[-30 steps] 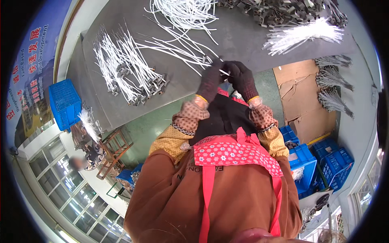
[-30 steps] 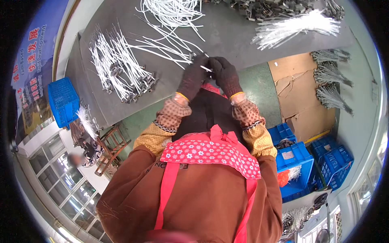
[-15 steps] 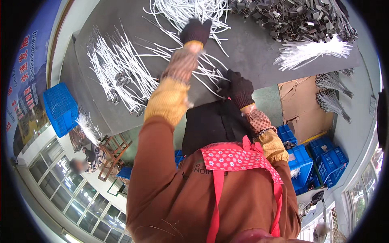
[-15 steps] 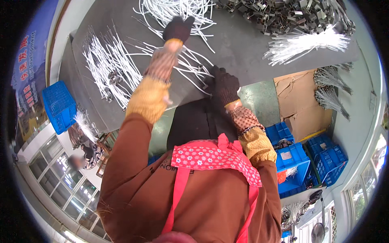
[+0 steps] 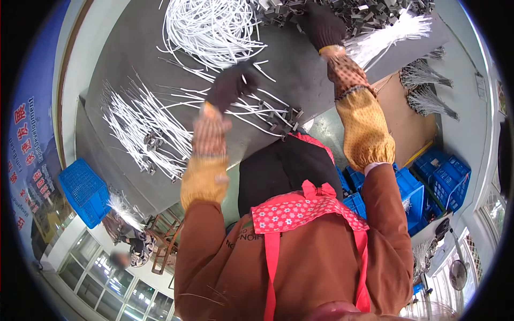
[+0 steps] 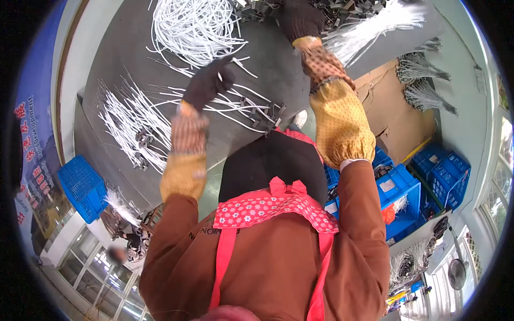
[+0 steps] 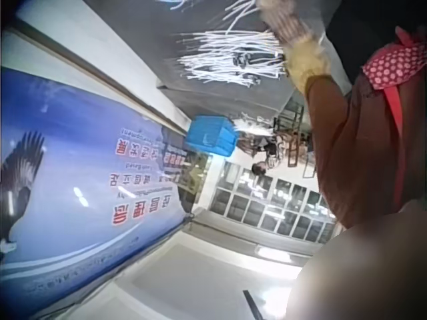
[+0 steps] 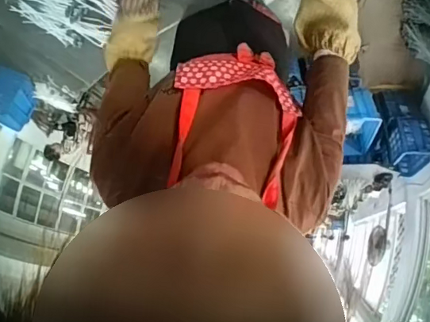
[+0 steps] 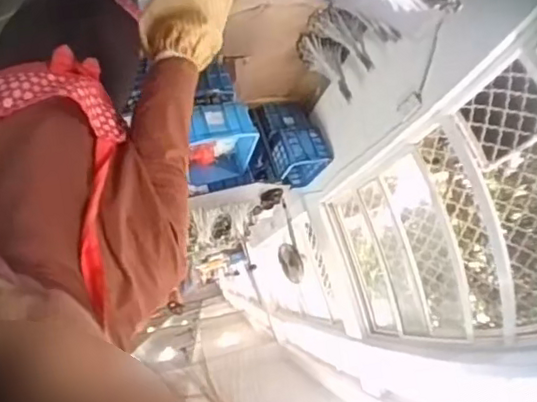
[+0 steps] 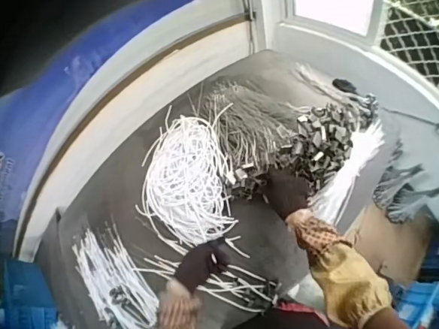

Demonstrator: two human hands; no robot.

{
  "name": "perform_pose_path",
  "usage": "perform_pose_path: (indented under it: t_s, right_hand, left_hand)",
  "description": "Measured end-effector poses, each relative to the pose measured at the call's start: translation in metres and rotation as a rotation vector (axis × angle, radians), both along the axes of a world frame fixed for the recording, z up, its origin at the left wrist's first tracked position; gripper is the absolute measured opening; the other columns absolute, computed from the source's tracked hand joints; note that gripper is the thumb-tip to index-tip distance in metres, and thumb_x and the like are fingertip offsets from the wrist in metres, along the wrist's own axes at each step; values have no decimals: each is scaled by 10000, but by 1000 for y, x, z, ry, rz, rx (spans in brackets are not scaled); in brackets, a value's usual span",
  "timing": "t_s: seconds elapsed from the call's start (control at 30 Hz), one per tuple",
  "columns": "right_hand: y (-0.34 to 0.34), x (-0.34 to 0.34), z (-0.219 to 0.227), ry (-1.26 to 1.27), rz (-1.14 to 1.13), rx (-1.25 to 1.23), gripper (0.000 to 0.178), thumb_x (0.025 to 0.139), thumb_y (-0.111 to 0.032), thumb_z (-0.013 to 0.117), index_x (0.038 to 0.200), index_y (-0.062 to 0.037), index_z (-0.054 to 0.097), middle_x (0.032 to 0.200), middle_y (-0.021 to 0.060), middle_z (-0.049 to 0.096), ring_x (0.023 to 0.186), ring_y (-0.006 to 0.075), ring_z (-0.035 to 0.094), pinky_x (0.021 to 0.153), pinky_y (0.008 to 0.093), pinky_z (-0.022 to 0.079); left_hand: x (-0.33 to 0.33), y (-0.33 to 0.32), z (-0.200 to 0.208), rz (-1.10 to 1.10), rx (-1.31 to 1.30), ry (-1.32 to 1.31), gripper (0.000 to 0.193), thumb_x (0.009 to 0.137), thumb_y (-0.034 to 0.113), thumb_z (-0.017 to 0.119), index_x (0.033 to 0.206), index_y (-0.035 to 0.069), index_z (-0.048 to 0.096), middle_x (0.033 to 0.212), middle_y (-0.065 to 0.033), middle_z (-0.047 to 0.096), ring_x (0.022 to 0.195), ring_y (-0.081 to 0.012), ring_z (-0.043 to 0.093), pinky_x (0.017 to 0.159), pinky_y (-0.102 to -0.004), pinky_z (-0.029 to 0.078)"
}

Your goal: Manually sorting and bundling white electrical wires at a production workbench.

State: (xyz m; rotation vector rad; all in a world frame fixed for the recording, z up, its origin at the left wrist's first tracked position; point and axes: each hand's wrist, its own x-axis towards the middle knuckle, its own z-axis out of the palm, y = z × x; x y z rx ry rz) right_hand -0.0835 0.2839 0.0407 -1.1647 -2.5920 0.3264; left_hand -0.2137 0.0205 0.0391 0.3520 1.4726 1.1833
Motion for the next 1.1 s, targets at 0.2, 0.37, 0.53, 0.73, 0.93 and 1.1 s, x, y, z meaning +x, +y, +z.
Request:
perform_pose_path:
  t_s: [0.2,0.37,0.53,0.73,0.93,1.1]
  right_hand:
    - [-36,74,-35,190,77,-125,323,887,-413,676,1004,-113,701,988,147,698,908,381,680,734,489,531]
    - [-65,94,-23,181,-18,-354,315,897,-392,684,1013,-99,684,983,142,680,894,376,683,752,487,532]
    - [-116,140,-37,61,53,-243,207,895,-241,698,1041,-98,665,990,145,682,857,361,699,703,425,552]
    - [-128,206,-34,821,-474,-1000,350,897,-105,705,1196,58,625,1052,118,702,855,181,693,768,315,585]
    - [-74,191,-69,392,-644,-412,698,879,-475,661,1417,-52,525,1293,160,644,1018,269,693,905,392,532]
    - [-67,179,-71,467,-329,-526,597,865,-503,665,1307,-104,637,1280,161,656,1121,326,655,996,406,483]
  left_hand:
    - [108,-56,127,237,306,42,418,1062,182,489,1425,-23,474,692,-51,637,550,-96,558,546,-244,454]
    - [136,14,105,450,-49,365,390,1029,324,544,902,-23,666,714,-40,646,624,-97,557,603,-273,461]
    - [132,133,-24,264,93,87,297,1017,252,513,996,19,697,895,-94,709,725,-131,629,644,-306,493]
    - [156,153,-89,346,321,36,222,989,253,603,986,34,637,786,-72,663,659,-164,649,566,-293,551]
    - [176,159,-73,242,337,-193,275,991,270,580,969,2,637,818,-104,672,657,-238,650,658,-379,573]
    - [169,141,-66,454,155,-59,316,981,289,550,966,-9,654,835,-113,692,673,-228,663,604,-365,553]
